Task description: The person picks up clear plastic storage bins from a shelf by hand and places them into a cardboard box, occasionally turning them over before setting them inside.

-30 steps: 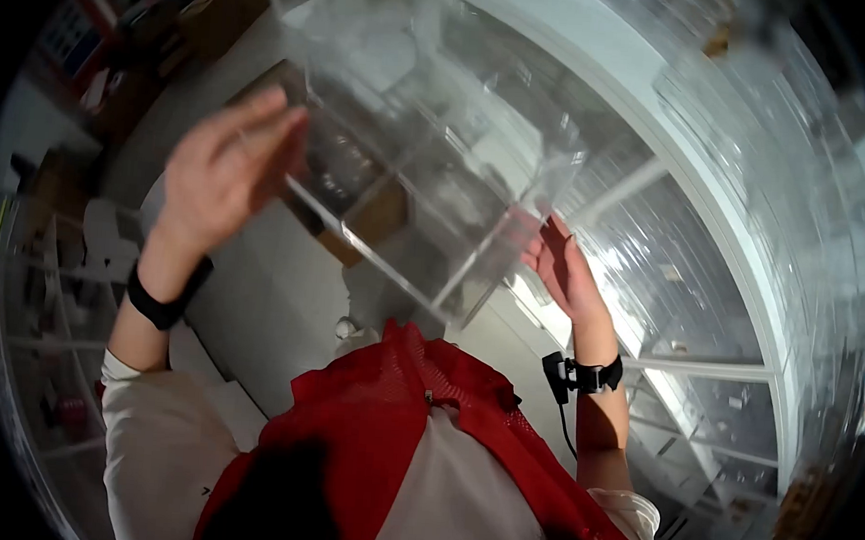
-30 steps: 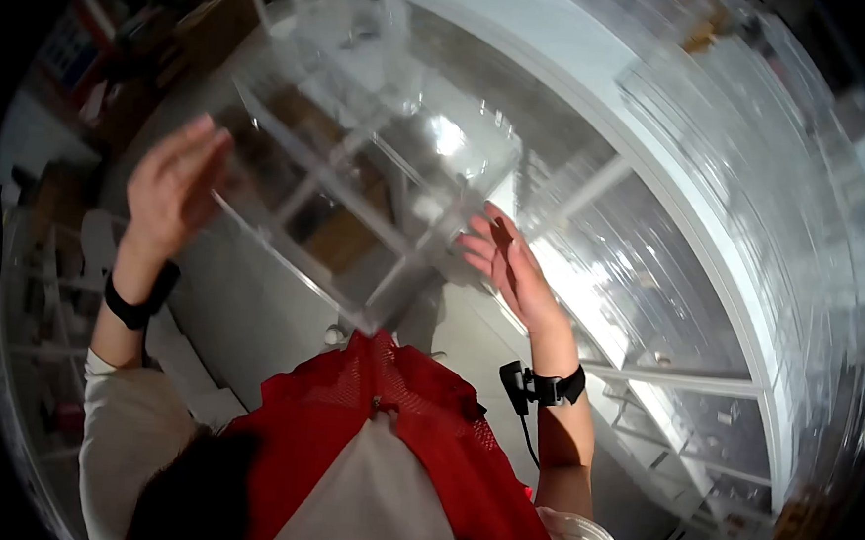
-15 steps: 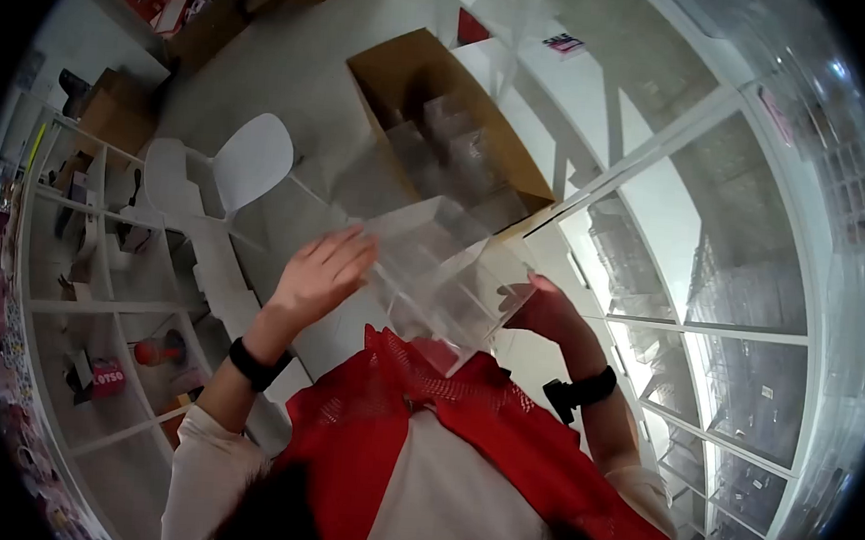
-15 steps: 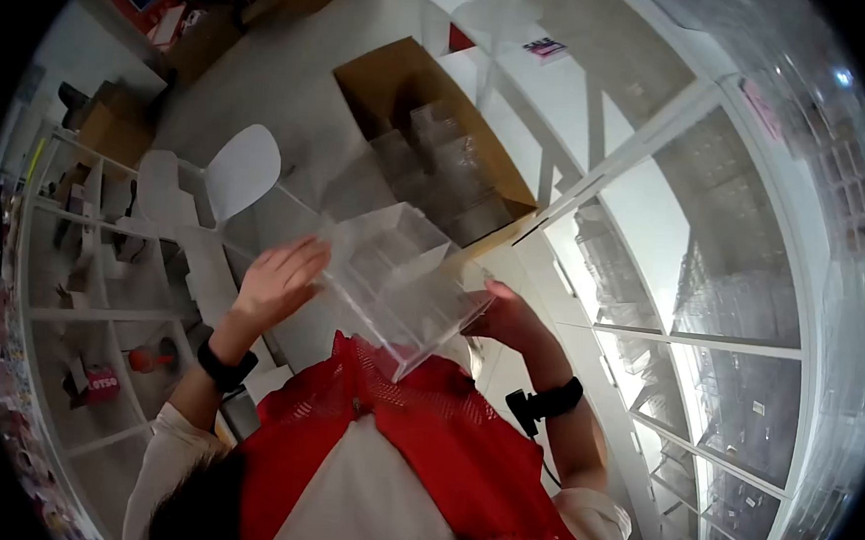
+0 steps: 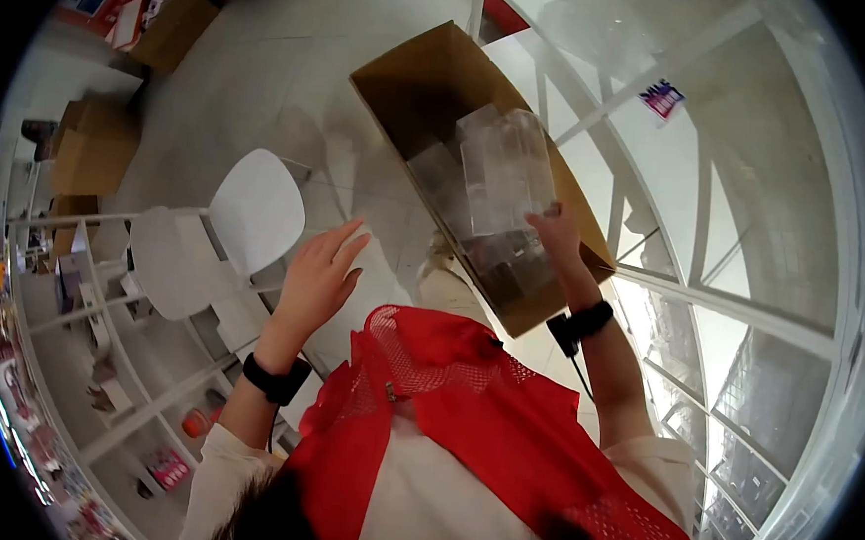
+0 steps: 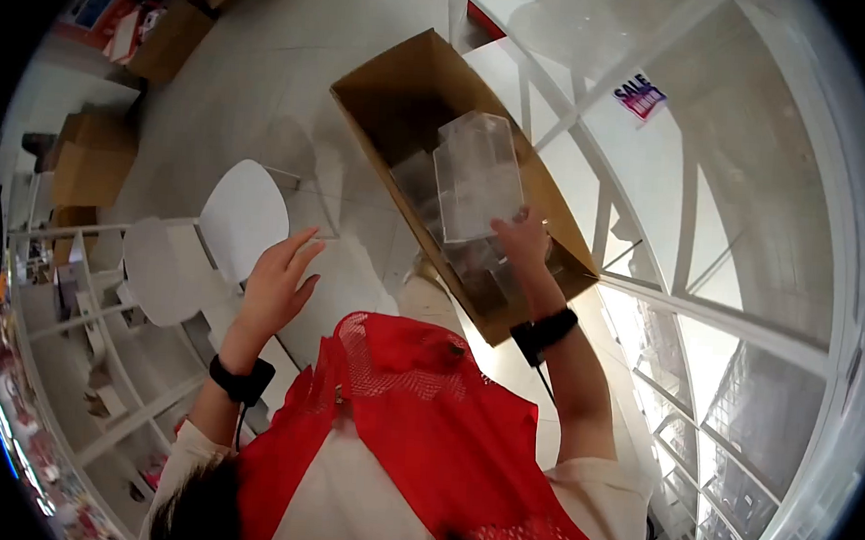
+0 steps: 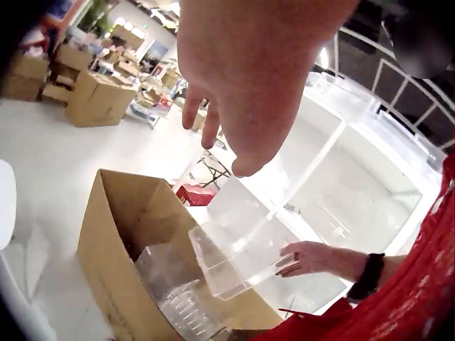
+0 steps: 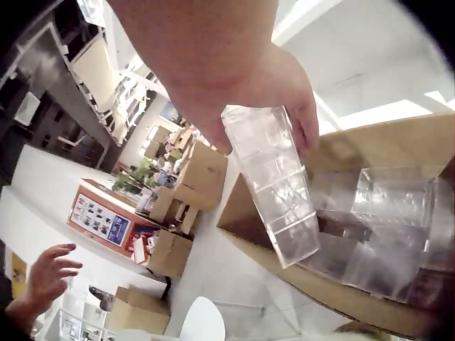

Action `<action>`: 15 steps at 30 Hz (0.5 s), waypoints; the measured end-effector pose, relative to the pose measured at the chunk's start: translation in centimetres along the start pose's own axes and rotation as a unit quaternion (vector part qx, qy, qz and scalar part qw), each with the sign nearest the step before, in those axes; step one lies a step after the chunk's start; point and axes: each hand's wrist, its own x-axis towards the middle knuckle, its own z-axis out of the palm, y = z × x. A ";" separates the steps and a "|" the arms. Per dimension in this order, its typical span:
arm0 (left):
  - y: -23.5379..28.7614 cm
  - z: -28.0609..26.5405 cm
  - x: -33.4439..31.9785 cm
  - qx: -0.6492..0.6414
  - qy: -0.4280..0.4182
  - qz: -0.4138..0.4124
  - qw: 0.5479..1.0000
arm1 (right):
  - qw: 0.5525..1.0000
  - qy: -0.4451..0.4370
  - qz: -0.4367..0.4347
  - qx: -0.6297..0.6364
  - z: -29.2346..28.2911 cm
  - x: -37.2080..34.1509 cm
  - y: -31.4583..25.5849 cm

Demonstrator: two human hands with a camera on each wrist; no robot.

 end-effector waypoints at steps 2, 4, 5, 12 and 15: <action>-3.9 -0.9 3.5 -0.023 -0.003 -0.029 0.999 | 0.999 0.032 -0.024 -0.027 3.5 5.1 -3.7; -8.3 -0.4 6.9 -0.038 -0.004 -0.053 0.998 | 0.999 0.022 -0.043 -0.017 7.2 10.6 -6.1; -10.7 0.3 8.6 -0.039 -0.001 -0.063 0.997 | 0.998 0.037 -0.052 -0.029 9.8 13.7 -6.4; -24.6 9.1 22.4 -0.103 -0.028 -0.041 0.993 | 0.990 0.058 0.120 -0.042 27.3 29.3 -6.8; -29.5 14.1 28.1 -0.139 -0.076 0.007 0.987 | 0.973 0.098 0.205 -0.047 33.8 32.8 -5.2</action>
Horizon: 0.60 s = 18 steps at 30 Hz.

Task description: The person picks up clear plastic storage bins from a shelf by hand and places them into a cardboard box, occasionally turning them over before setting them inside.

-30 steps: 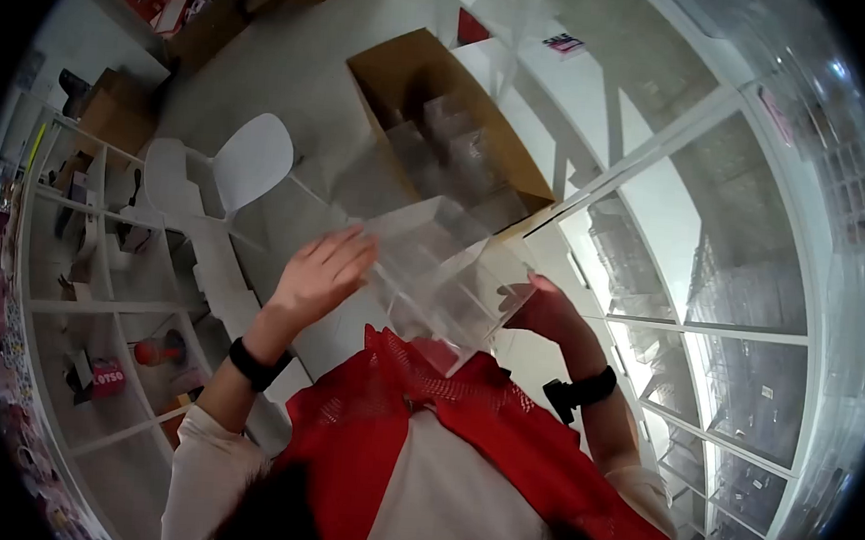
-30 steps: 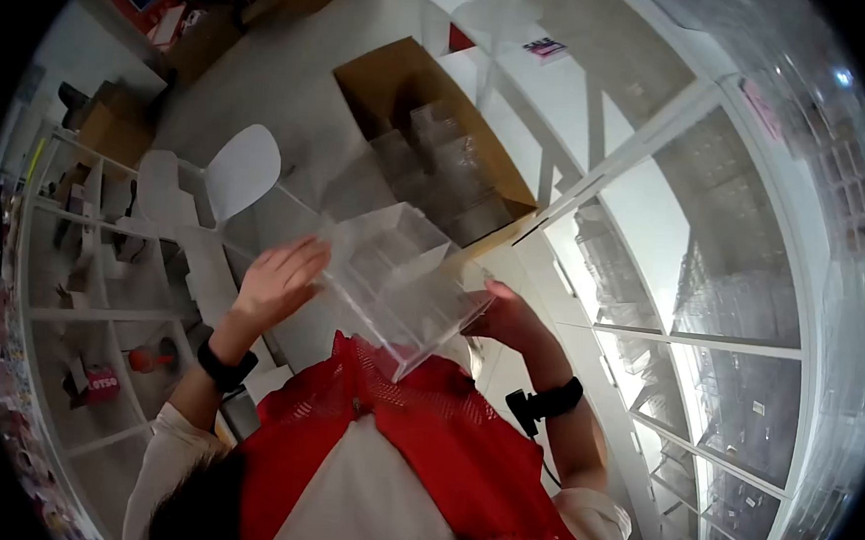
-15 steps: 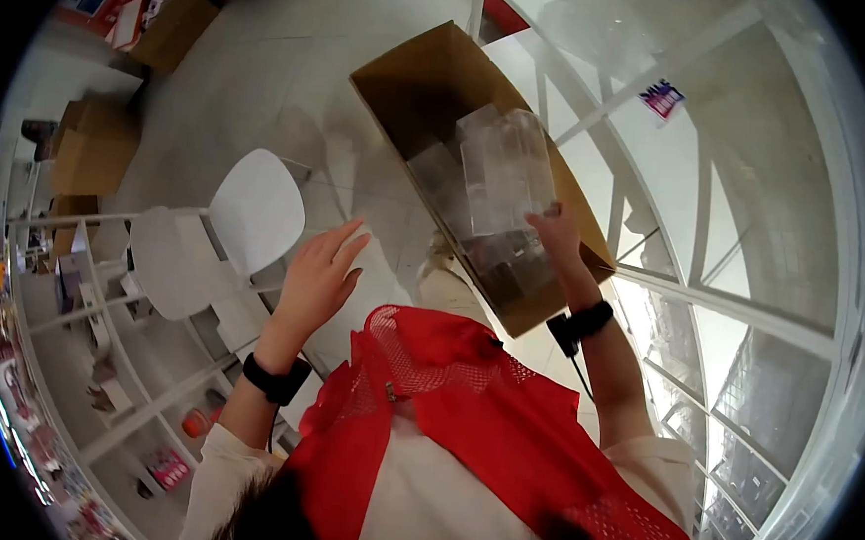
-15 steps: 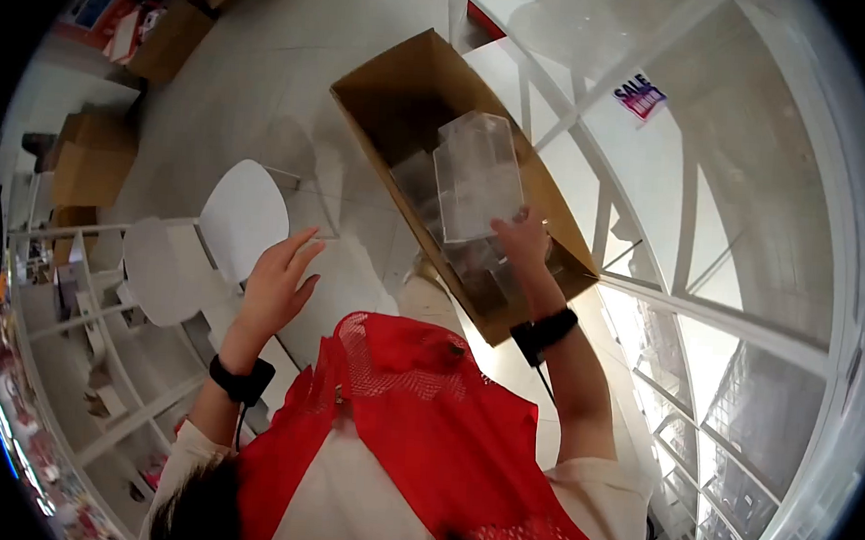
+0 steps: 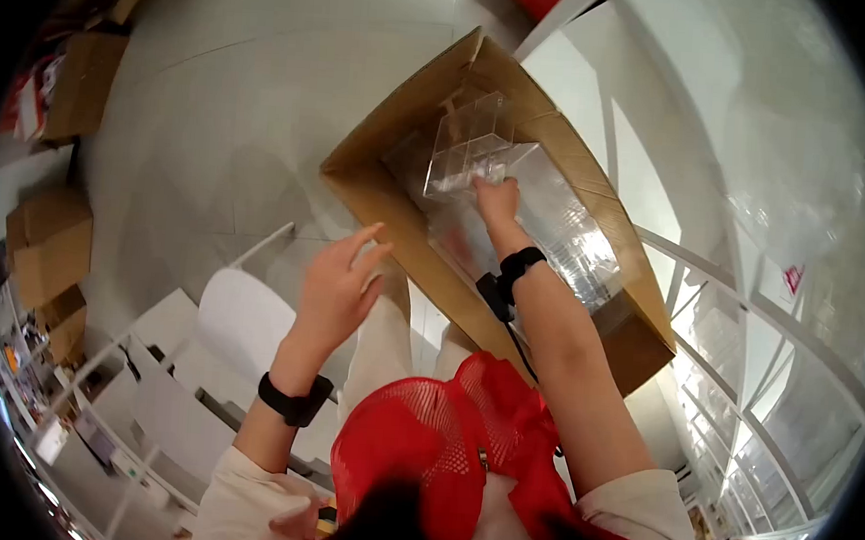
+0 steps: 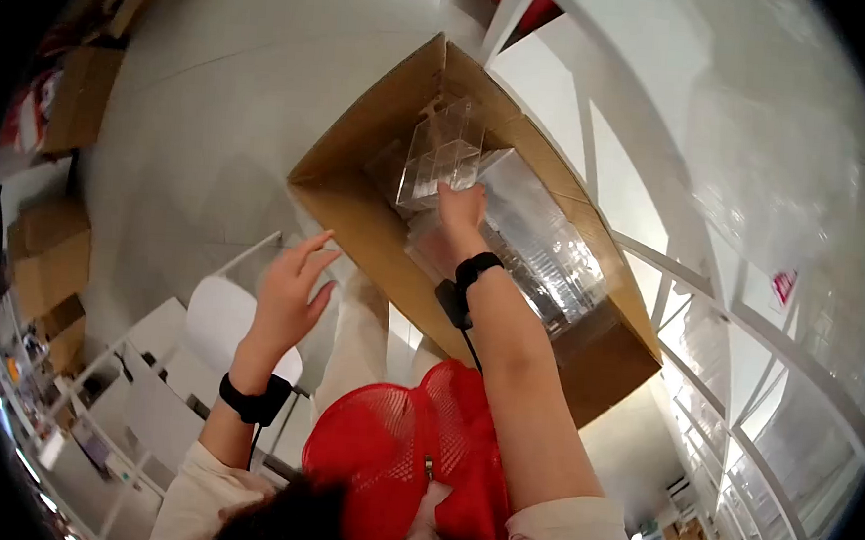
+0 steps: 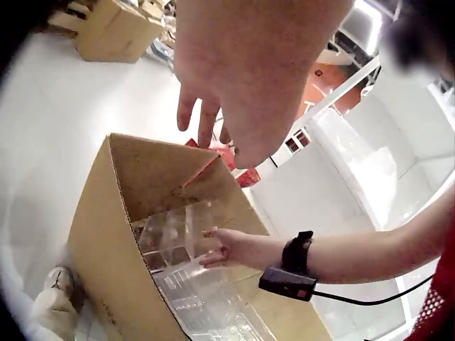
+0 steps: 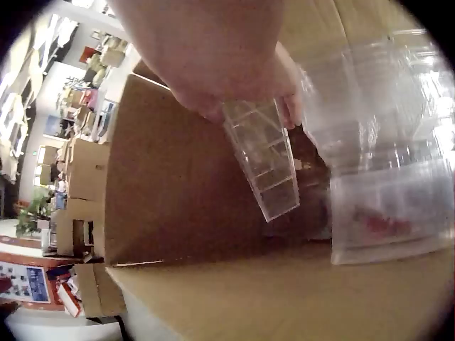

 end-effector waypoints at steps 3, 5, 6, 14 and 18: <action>-4.3 1.2 4.7 -0.046 -0.054 0.025 0.997 | 0.999 0.005 0.050 0.008 4.8 0.9 0.1; -6.5 1.2 7.3 -0.077 -0.090 0.023 0.993 | 0.999 0.026 0.042 0.004 7.8 1.5 0.4; -7.4 1.0 8.3 -0.046 -0.088 0.041 0.994 | 0.999 0.028 0.045 -0.003 8.5 1.5 -0.2; -15.3 3.5 12.6 0.057 -0.066 0.035 0.996 | 0.989 0.043 0.136 -0.034 12.4 5.9 -0.9; -17.9 4.8 13.1 -0.036 -0.152 -0.038 0.987 | 0.960 -0.007 0.228 0.161 16.3 6.9 3.7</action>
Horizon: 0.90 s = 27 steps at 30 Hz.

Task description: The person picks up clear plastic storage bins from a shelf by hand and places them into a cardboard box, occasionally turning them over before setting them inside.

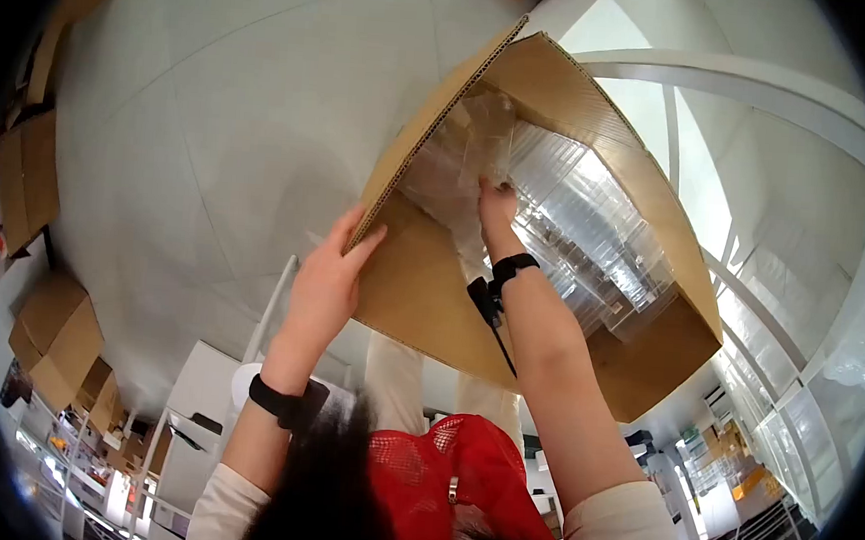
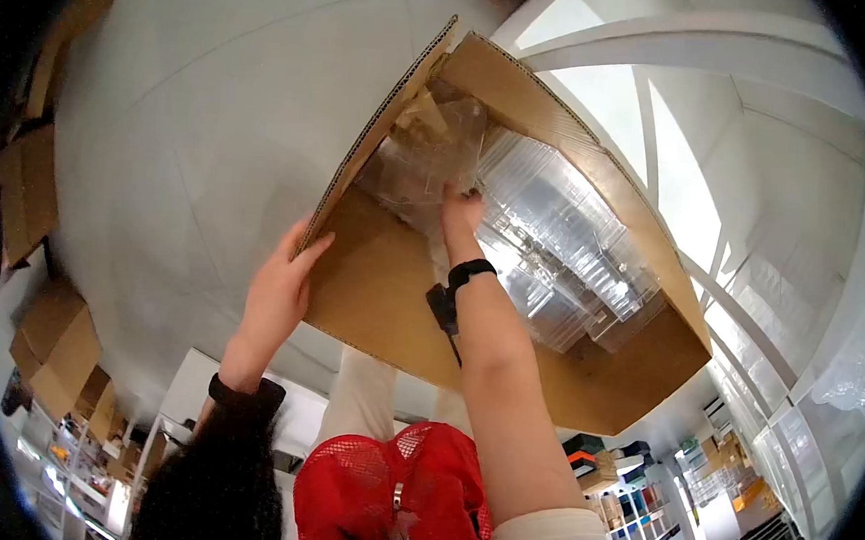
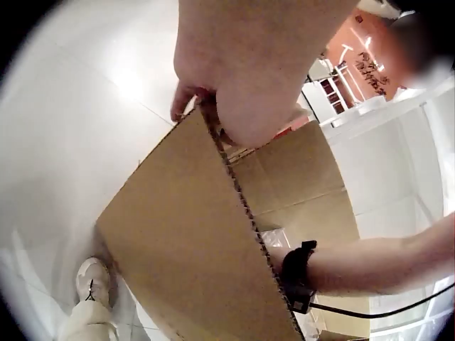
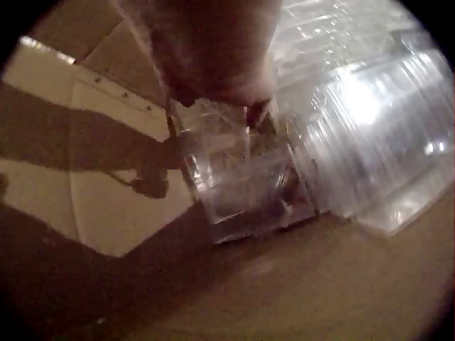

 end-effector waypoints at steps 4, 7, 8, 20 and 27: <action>-0.2 0.3 0.4 -0.032 -0.023 -0.003 0.999 | 0.867 -0.080 0.153 0.468 2.4 -1.1 3.0; -0.3 0.2 0.4 -0.050 -0.031 -0.009 0.998 | 0.780 -0.100 0.157 0.597 3.7 0.9 5.4; -0.2 0.2 0.4 -0.042 -0.037 -0.012 0.998 | 0.772 -0.098 0.179 0.602 4.3 2.7 5.8; -1.0 1.6 0.3 -0.010 -0.009 -0.007 1.000 | 0.973 -0.058 0.103 0.197 5.8 4.1 2.8; -0.6 1.3 0.2 0.000 0.017 0.002 1.000 | 0.972 0.067 0.203 0.095 2.1 3.3 -2.8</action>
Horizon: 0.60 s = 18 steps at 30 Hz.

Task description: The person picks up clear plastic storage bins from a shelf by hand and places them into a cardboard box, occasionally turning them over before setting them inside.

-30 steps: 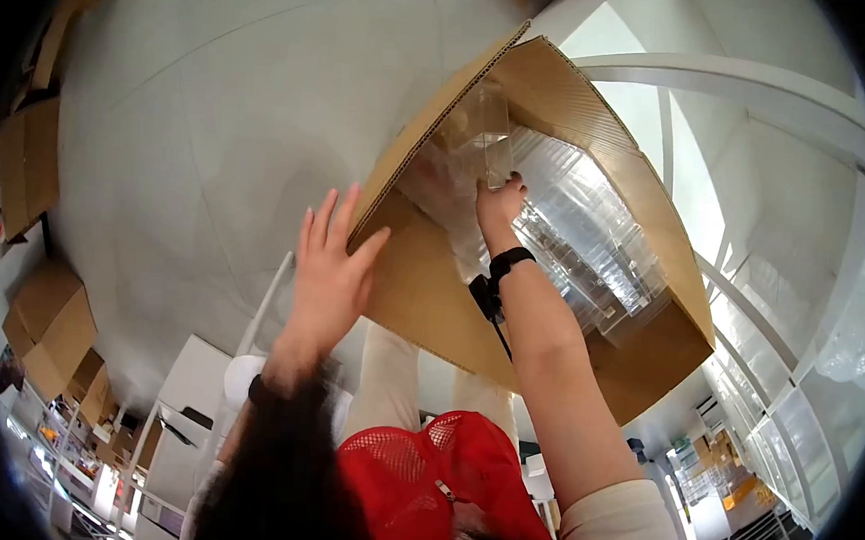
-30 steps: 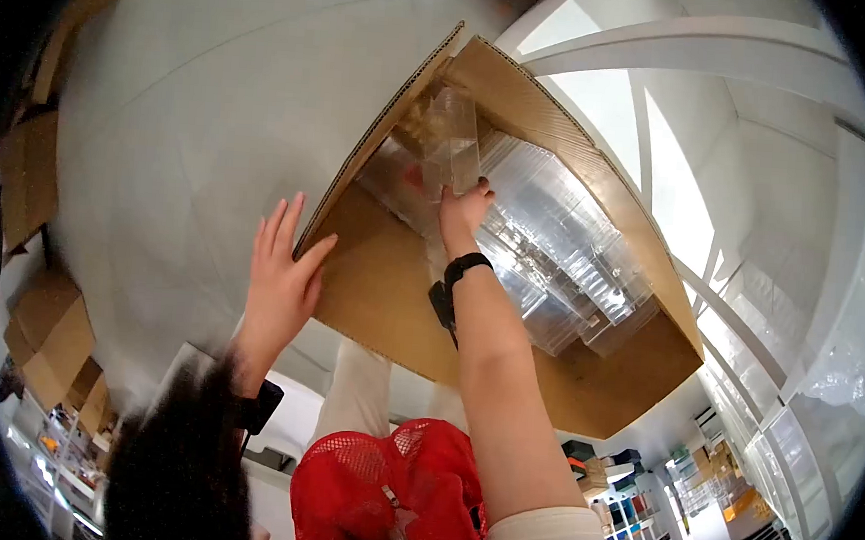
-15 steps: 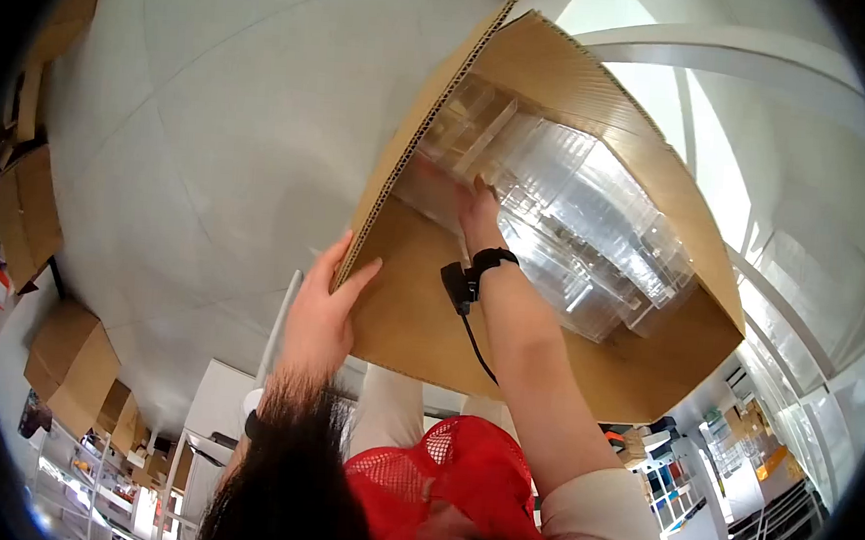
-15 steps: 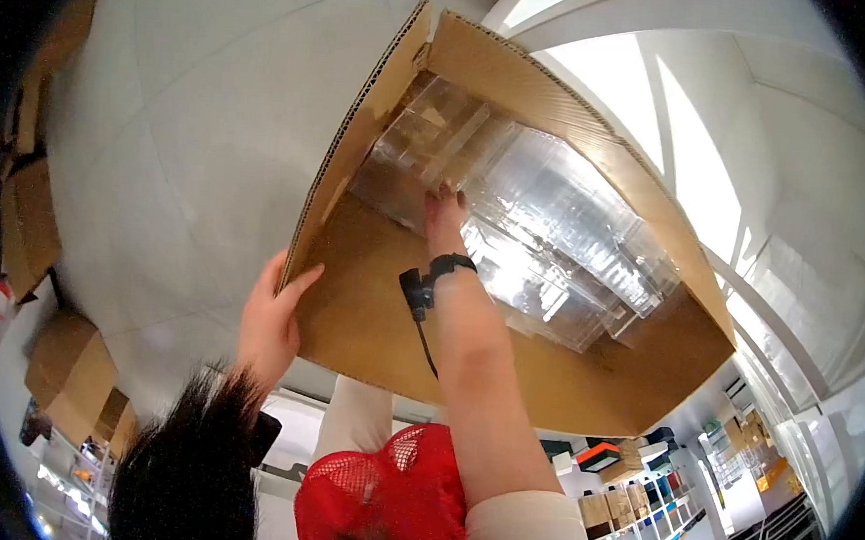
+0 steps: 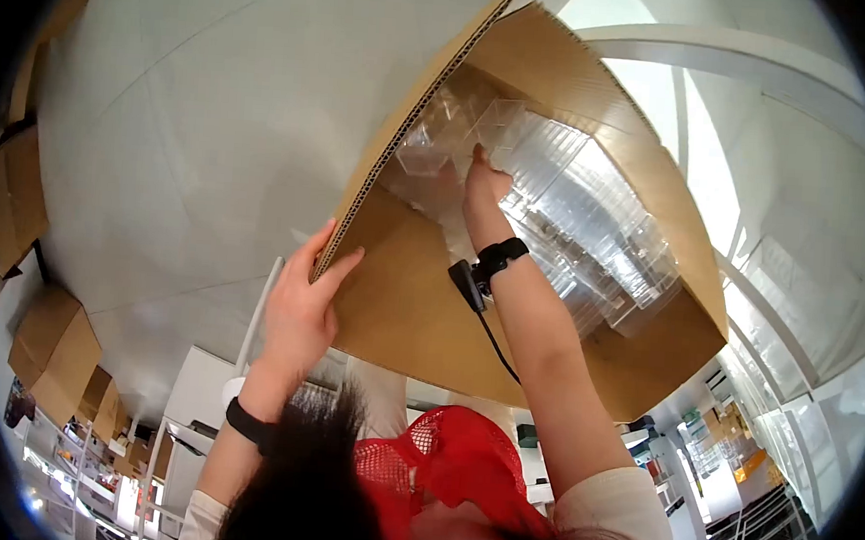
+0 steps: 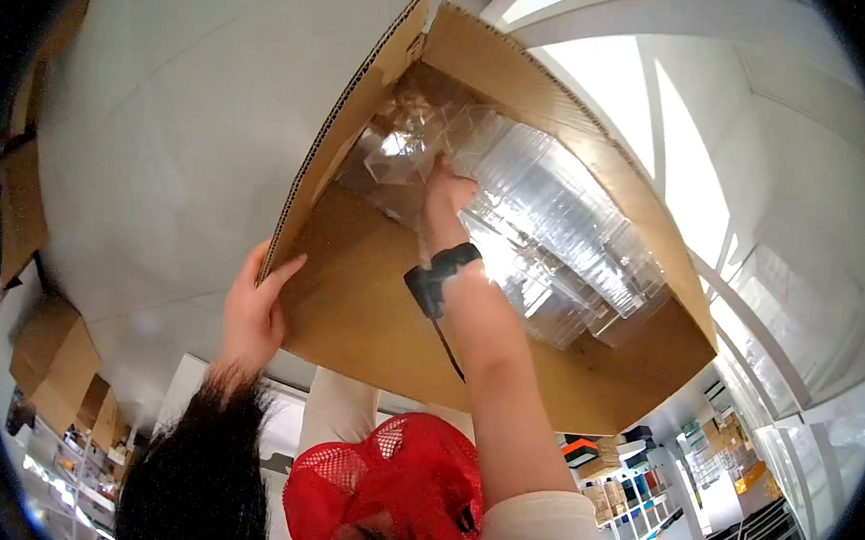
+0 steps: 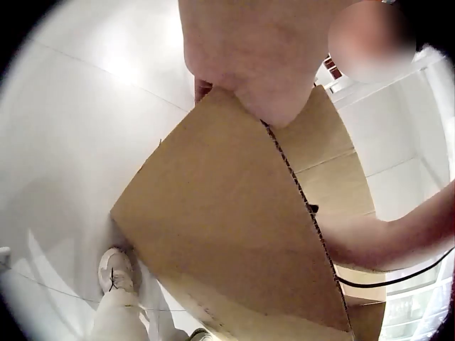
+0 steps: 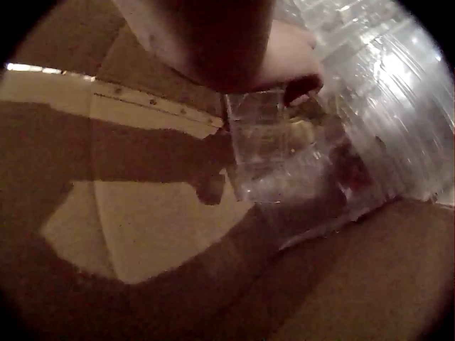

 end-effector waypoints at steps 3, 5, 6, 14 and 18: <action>0.0 -0.1 0.0 0.007 0.006 0.006 1.000 | 0.979 0.136 -0.077 -0.132 -1.6 -5.0 -2.7; 0.1 -0.1 0.0 0.004 0.009 0.004 1.000 | 0.936 0.139 -0.224 -0.232 -2.9 -6.0 -2.5; 0.1 -0.1 -0.1 0.001 0.011 0.001 1.000 | 0.903 0.138 -0.294 -0.280 -3.4 -6.8 -2.2; -0.2 0.0 -0.1 0.005 0.004 0.001 1.000 | 0.719 0.153 -0.541 -0.409 -1.5 -6.1 -5.8; -0.2 0.0 0.0 0.010 -0.007 0.003 1.000 | 0.641 0.099 -0.577 -0.496 2.4 -4.6 -8.5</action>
